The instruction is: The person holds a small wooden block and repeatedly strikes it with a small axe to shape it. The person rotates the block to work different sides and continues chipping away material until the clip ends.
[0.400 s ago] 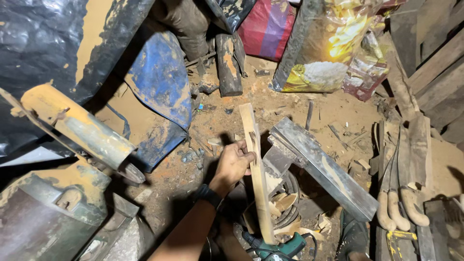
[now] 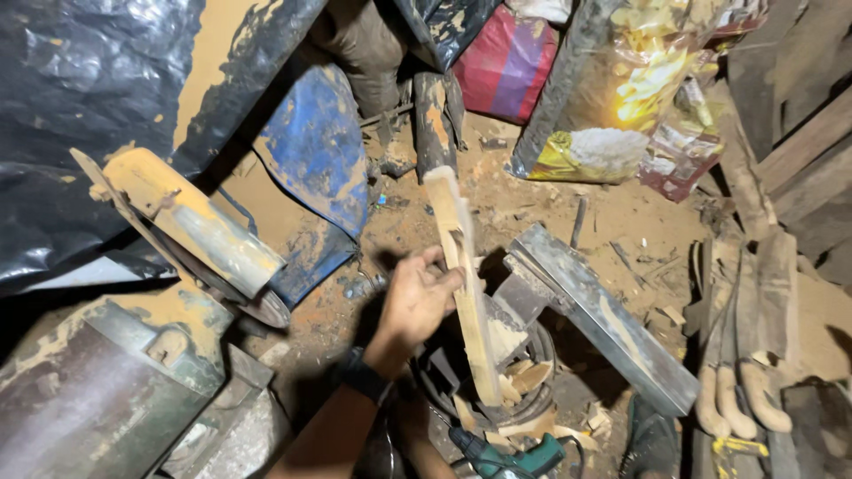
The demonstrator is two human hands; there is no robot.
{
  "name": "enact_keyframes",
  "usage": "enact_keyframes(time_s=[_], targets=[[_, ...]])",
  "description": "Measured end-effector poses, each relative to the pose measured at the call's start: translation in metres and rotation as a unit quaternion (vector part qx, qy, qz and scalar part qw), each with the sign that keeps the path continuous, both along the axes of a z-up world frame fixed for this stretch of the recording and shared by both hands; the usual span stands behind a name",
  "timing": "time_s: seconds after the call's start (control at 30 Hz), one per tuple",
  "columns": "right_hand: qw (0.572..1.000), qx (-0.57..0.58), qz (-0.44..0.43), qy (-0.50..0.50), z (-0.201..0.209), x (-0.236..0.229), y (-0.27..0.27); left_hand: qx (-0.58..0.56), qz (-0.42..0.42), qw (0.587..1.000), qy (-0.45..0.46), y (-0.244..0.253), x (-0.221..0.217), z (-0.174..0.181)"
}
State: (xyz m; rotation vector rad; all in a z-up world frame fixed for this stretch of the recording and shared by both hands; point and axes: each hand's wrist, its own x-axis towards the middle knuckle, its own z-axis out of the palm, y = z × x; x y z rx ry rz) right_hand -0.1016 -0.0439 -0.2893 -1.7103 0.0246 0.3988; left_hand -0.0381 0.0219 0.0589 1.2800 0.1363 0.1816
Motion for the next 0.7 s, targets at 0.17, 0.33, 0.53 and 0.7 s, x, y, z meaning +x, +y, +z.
enact_keyframes(time_s=[0.17,0.33,0.53,0.7], targets=[[0.982,-0.179,0.050,-0.043,0.004,-0.012,-0.033,0.067,0.052,0.996,0.025,0.003,-0.002,0.008],[0.951,-0.243,0.144,-0.124,0.060,-0.025,-0.091,0.210,0.109,0.971,0.016,-0.009,-0.011,0.022],[0.969,-0.171,0.174,0.029,0.184,-0.044,-0.172,0.332,0.161,0.928,0.056,-0.017,-0.007,0.020],[0.963,-0.076,0.239,0.099,0.269,-0.055,-0.272,0.313,0.168,0.933,0.054,-0.005,0.017,-0.006]])
